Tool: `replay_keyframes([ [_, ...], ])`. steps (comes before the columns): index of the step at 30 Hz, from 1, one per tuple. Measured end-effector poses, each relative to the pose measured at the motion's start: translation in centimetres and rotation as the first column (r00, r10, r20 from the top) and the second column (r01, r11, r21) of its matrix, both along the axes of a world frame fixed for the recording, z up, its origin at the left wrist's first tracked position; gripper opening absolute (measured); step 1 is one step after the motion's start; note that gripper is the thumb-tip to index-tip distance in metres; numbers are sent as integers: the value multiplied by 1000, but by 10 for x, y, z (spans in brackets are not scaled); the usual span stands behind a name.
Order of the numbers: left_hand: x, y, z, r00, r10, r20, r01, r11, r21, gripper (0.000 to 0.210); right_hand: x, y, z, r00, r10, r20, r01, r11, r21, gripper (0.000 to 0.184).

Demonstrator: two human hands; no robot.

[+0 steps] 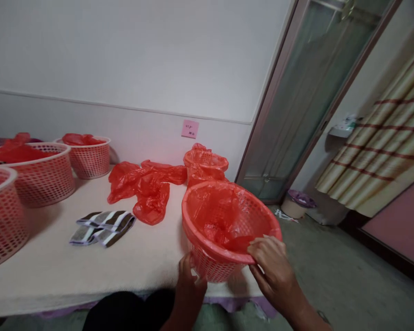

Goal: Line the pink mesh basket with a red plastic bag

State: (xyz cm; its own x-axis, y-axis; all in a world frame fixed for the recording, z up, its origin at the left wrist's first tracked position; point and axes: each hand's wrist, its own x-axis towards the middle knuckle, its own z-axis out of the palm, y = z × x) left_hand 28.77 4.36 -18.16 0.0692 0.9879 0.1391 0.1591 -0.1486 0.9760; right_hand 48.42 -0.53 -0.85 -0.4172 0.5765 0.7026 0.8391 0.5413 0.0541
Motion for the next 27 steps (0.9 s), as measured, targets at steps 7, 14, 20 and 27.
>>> replay_keyframes([
  [7,-7,3,-17,997,-73,4,73,996,41,49,16,4,3,1000,6,2,-5,998,-70,9],
  [14,-23,8,-33,986,-139,-95,150,981,121,43,11,-10,-2,986,-162,25,163,986,-25,23],
  [20,-14,15,-49,968,-179,-177,204,970,130,44,18,-8,-7,965,-260,21,260,966,18,22],
  [27,-8,8,-58,938,-217,-272,257,959,122,36,37,-2,-8,961,-266,75,266,964,2,26],
])
